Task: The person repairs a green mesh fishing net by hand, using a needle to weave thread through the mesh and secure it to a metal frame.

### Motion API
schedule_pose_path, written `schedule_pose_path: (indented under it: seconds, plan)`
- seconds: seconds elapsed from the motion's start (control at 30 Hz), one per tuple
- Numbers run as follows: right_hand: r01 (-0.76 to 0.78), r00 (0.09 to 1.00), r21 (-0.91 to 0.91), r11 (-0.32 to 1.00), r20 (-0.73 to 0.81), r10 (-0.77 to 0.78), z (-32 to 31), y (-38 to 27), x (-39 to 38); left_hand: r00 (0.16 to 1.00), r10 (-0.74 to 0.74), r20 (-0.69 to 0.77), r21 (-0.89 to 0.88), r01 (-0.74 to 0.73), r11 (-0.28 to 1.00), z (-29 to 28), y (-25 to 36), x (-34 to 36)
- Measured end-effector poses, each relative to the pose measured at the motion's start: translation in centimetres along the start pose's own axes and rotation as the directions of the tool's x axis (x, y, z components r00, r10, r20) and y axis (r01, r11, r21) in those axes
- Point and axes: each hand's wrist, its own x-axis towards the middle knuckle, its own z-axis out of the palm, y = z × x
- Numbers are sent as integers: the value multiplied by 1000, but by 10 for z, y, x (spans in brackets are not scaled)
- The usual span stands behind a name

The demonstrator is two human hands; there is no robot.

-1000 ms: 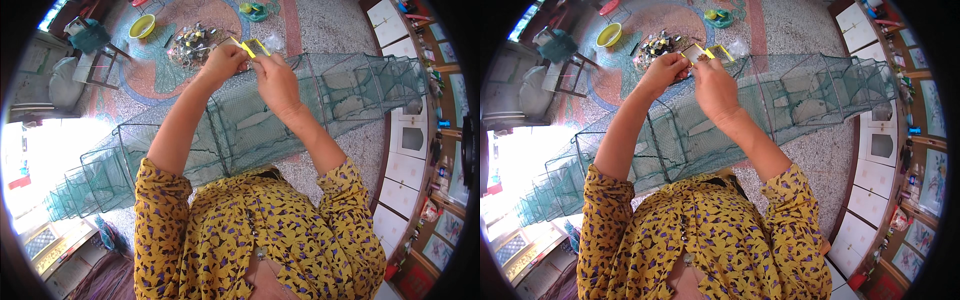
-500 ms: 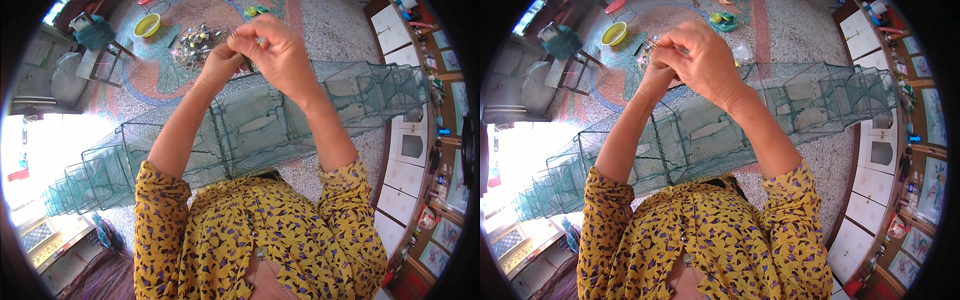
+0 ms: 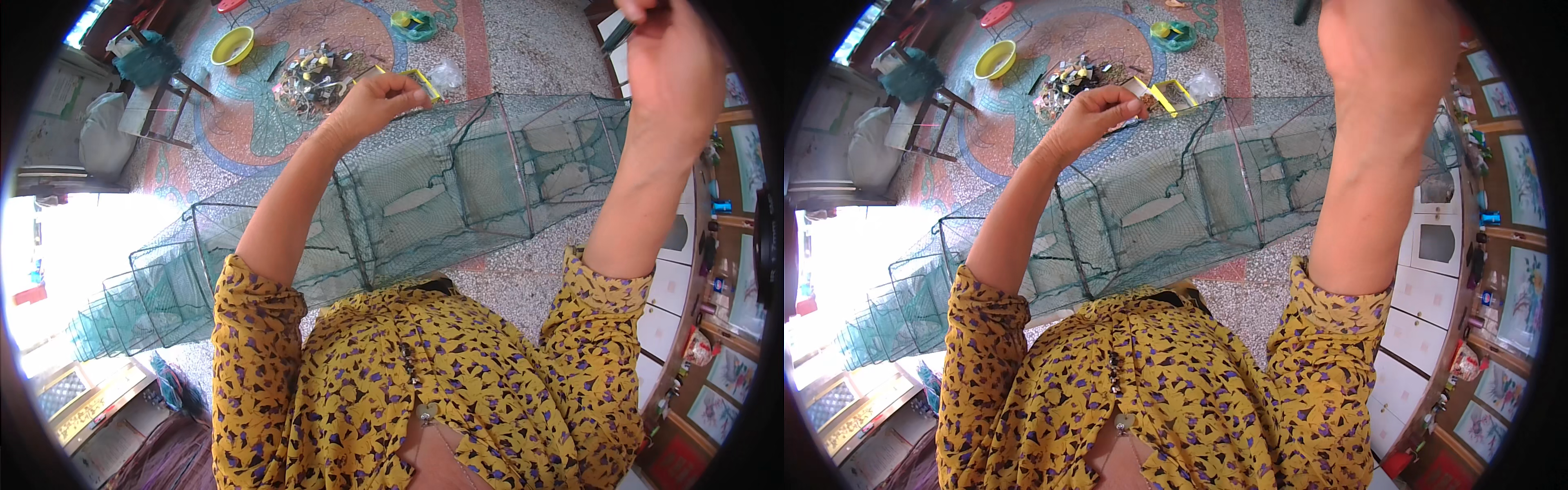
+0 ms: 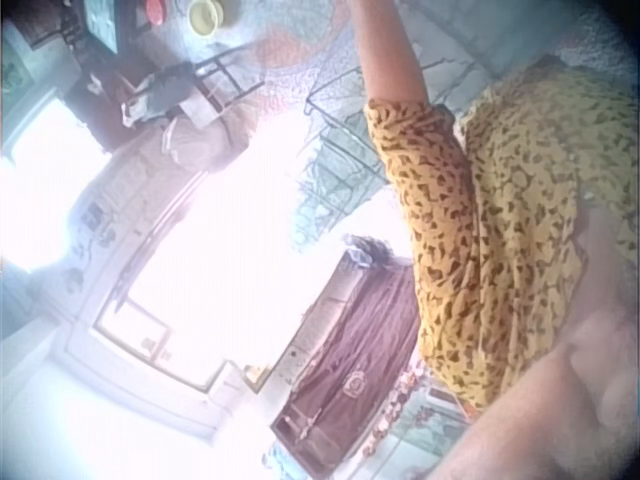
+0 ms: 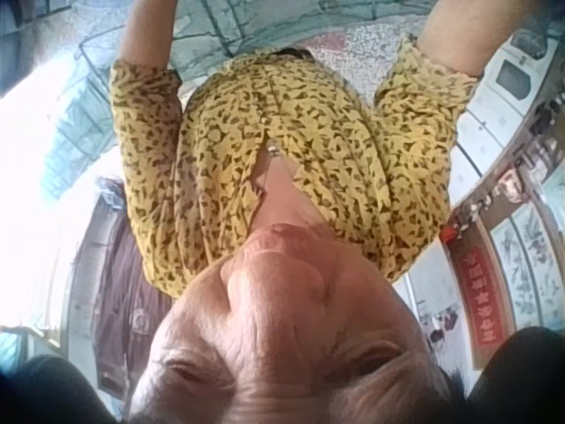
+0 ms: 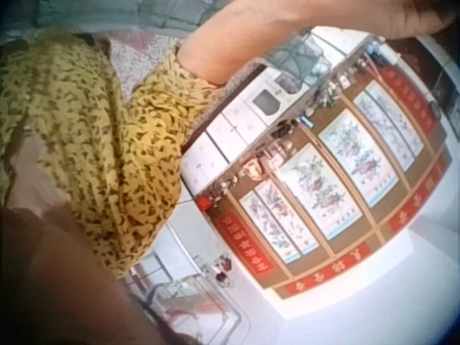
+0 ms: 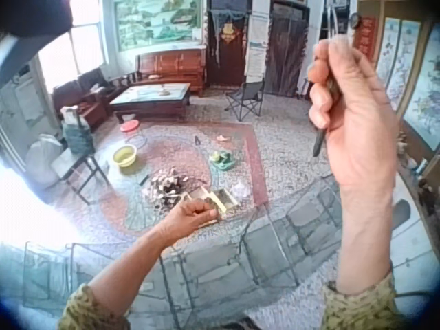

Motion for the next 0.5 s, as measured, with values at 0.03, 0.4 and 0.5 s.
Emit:
schedule_pose_path:
  seconds: [0.03, 0.4, 0.5]
  plan:
    - [-60, 998, -109, 992, 5, 61, 3, 4, -8, 999, -45, -23, 21, 46, 999, -1, 1, 1]
    - [-254, 740, -760, 598, 246, 626, 9, 75, -144, 938, -307, -161, -219, 269, 938, -17, -7, 19]
    - [-270, 758, -789, 552, 179, 627, 18, 75, -156, 924, -351, -151, -312, 292, 904, -21, -3, 12]
